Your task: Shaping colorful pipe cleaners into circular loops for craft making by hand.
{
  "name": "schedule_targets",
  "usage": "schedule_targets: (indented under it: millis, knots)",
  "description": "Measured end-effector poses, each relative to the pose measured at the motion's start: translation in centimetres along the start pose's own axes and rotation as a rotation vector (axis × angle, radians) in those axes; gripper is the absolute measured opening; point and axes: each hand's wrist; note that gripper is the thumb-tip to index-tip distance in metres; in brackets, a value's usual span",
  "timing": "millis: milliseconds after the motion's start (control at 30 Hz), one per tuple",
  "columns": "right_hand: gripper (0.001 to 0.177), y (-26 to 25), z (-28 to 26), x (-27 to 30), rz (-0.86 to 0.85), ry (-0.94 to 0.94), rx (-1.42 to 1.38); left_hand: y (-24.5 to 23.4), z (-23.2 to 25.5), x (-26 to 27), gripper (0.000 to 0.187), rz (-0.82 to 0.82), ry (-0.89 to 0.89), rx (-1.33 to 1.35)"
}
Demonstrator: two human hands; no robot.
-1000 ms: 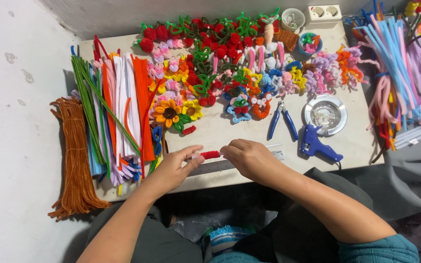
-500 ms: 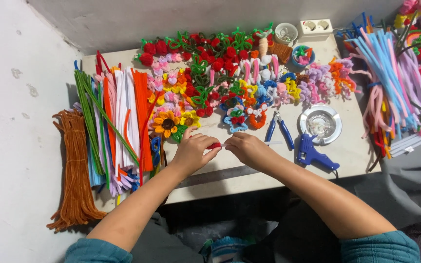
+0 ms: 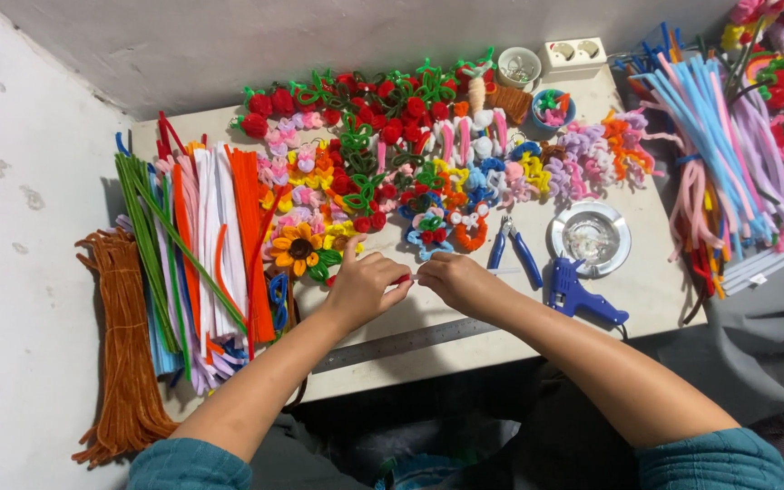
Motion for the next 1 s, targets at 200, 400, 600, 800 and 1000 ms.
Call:
schedule_targets:
  millis: [200,400,600,800,1000]
  knots:
    - [0.015,-0.4,0.0,0.3,-0.056,0.039,-0.049,-0.1,0.2,0.2,0.015,0.046,0.071,-0.065]
    - [0.016,-0.1,1.6,0.5,-0.055,0.076,-0.144,0.2,-0.3,0.4,0.013,0.177,0.179,-0.156]
    - [0.011,-1.3,-1.4,0.6,0.020,0.063,-0.072,-0.2,0.7,0.6,0.015,0.004,-0.054,0.146]
    - [0.008,-2.1,-4.6,0.8,0.022,-0.002,0.088,-1.3,0.9,0.4,0.023,-0.456,-0.301,0.486]
    - [0.008,-1.3,-1.9,0.6,-0.024,0.124,-0.094,-3.9,1.3,0.0,0.026,-0.496,-0.259,0.451]
Point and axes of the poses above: each hand's wrist, its own x-axis away from the middle knuckle, its own y-axis out of the palm, z = x × y, and after that the axes turned 12 degrees about -x, right-handed
